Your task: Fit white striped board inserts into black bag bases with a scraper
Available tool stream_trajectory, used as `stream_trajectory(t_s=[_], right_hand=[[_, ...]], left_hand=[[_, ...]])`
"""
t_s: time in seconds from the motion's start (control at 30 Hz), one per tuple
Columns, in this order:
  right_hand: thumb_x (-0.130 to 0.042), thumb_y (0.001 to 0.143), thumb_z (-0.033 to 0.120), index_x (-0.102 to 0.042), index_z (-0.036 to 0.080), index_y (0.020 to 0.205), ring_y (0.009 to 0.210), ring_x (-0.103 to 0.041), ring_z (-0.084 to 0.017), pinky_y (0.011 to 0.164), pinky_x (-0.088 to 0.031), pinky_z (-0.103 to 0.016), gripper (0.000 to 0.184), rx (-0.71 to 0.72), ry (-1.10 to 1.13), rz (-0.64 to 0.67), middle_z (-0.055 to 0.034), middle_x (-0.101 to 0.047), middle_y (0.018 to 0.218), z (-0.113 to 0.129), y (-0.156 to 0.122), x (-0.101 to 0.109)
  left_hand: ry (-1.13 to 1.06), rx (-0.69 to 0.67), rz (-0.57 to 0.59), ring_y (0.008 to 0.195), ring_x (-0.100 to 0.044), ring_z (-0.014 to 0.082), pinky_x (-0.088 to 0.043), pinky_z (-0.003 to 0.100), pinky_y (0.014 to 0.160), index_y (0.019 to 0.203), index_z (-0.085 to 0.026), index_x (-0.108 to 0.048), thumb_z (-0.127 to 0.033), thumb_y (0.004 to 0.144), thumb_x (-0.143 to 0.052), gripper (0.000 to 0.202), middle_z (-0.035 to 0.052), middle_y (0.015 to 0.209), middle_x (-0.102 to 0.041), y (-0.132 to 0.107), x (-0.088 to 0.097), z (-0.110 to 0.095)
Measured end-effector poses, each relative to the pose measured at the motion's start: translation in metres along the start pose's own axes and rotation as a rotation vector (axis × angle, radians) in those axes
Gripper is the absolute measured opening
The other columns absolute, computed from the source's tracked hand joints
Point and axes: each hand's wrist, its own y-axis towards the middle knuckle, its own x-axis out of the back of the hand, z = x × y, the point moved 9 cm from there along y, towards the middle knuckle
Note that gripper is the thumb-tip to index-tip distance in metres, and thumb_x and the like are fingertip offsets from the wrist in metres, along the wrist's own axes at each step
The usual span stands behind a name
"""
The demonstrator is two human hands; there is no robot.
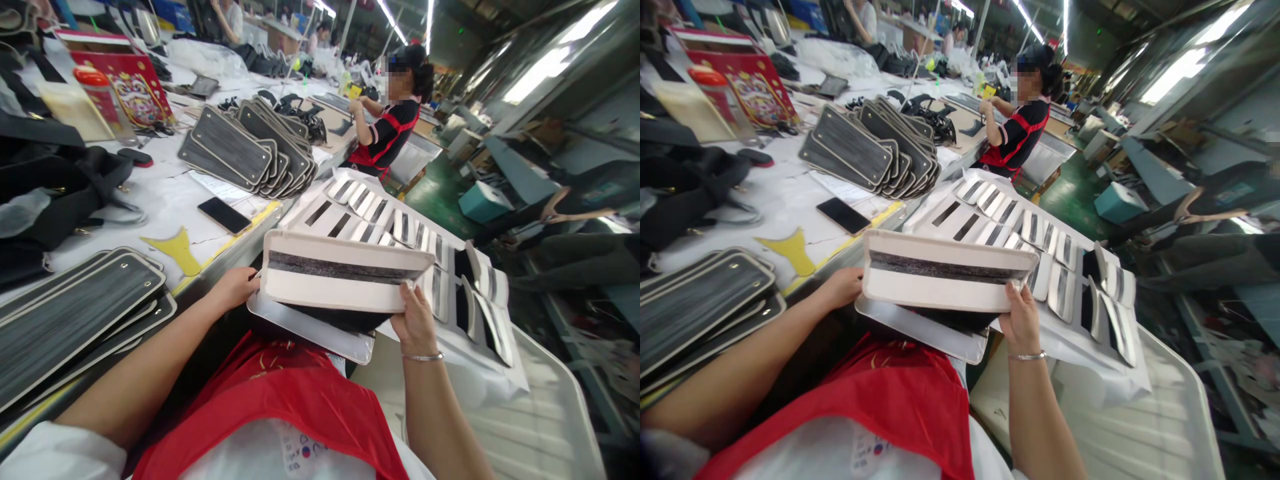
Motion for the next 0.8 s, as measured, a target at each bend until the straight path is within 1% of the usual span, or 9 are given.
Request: stream_trajectory(t_s=[0.07, 0.17, 0.27, 0.33, 0.4, 0.47, 0.57, 0.67, 0.8], right_hand=[[-0.073, 0.068, 0.033, -0.062, 0.022, 0.097, 0.087, -0.064, -0.016, 0.081, -0.052, -0.033, 0.033, 0.019, -0.016, -0.031, -0.0009, -0.068, 0.094, -0.003, -0.003, 0.008], [-0.072, 0.070, 0.032, -0.062, 0.022, 0.099, 0.087, -0.063, -0.015, 0.083, -0.051, -0.032, 0.032, 0.039, 0.019, -0.054, -0.0006, -0.068, 0.093, -0.014, -0.008, 0.000], [-0.070, 0.072, 0.035, -0.061, 0.022, 0.102, 0.088, -0.063, -0.015, 0.083, -0.051, -0.032, 0.034, -0.023, 0.055, -0.035, -0.0016, -0.068, 0.097, -0.036, -0.015, -0.016], [-0.070, 0.071, 0.039, -0.060, 0.021, 0.103, 0.086, -0.064, -0.017, 0.079, -0.052, -0.033, 0.037, -0.098, 0.026, -0.027, -0.0025, -0.068, 0.098, -0.049, -0.021, -0.018], [-0.070, 0.070, 0.044, -0.061, 0.019, 0.099, 0.081, -0.064, -0.019, 0.072, -0.052, -0.033, 0.039, -0.165, -0.098, -0.014, -0.0034, -0.068, 0.095, -0.056, -0.026, -0.006], [-0.069, 0.069, 0.048, -0.062, 0.016, 0.092, 0.076, -0.063, -0.020, 0.065, -0.051, -0.030, 0.040, -0.185, -0.343, -0.006, -0.0040, -0.069, 0.086, -0.053, -0.031, 0.015], [-0.070, 0.067, 0.049, -0.062, 0.015, 0.084, 0.069, -0.060, -0.018, 0.055, -0.046, -0.026, 0.039, -0.187, -0.566, -0.022, -0.0027, -0.067, 0.075, -0.044, -0.039, 0.046], [-0.071, 0.068, 0.045, -0.060, 0.020, 0.092, 0.068, -0.061, -0.016, 0.055, -0.048, -0.026, 0.037, -0.229, -0.275, -0.052, -0.0001, -0.068, 0.083, -0.050, -0.046, 0.049], [-0.072, 0.067, 0.041, -0.059, 0.023, 0.096, 0.081, -0.064, -0.018, 0.069, -0.053, -0.030, 0.036, -0.219, 0.040, -0.027, -0.0007, -0.068, 0.094, -0.064, -0.041, 0.013]], left_hand=[[0.078, 0.002, 0.016, 0.086, -0.062, 0.0286, -0.045, 0.036, 0.076, 0.077, -0.016, -0.068, -0.033, 0.077, -0.044, 0.029, 0.0118, 0.084, -0.069, 0.001, -0.001, -0.001], [0.114, 0.014, 0.013, 0.091, -0.061, 0.0297, -0.044, 0.037, 0.078, 0.082, -0.015, -0.067, -0.031, 0.078, -0.040, 0.032, 0.0136, 0.091, -0.068, 0.002, 0.000, 0.001], [0.104, 0.027, 0.021, 0.096, -0.061, 0.0269, -0.044, 0.033, 0.081, 0.089, -0.015, -0.068, -0.030, 0.079, -0.038, 0.035, 0.0119, 0.098, -0.069, 0.001, 0.000, 0.006], [0.090, 0.033, 0.034, 0.097, -0.061, 0.0252, -0.044, 0.031, 0.081, 0.094, -0.016, -0.068, -0.030, 0.078, -0.037, 0.037, 0.0102, 0.099, -0.069, 0.000, 0.000, 0.010], [0.075, 0.033, 0.041, 0.099, -0.061, 0.0254, -0.044, 0.030, 0.081, 0.098, -0.016, -0.067, -0.032, 0.079, -0.037, 0.039, 0.0099, 0.101, -0.069, 0.000, 0.000, 0.012], [0.059, 0.030, 0.045, 0.099, -0.060, 0.0259, -0.043, 0.031, 0.080, 0.099, -0.016, -0.067, -0.036, 0.079, -0.038, 0.040, 0.0094, 0.103, -0.068, 0.000, -0.001, 0.011], [0.034, 0.051, 0.078, 0.085, -0.063, 0.0243, -0.045, 0.030, 0.072, 0.093, -0.018, -0.068, -0.040, 0.078, -0.040, 0.039, 0.0056, 0.089, -0.070, 0.000, -0.003, 0.010], [0.049, 0.095, 0.118, 0.069, -0.062, 0.0225, -0.044, 0.028, 0.061, 0.085, -0.019, -0.067, -0.045, 0.077, -0.041, 0.038, 0.0024, 0.068, -0.067, 0.001, -0.006, 0.014], [0.010, 0.121, 0.085, 0.067, -0.061, 0.0222, -0.046, 0.029, 0.060, 0.090, -0.017, -0.068, -0.047, 0.073, -0.047, 0.041, 0.0030, 0.072, -0.067, 0.004, -0.006, 0.027]])
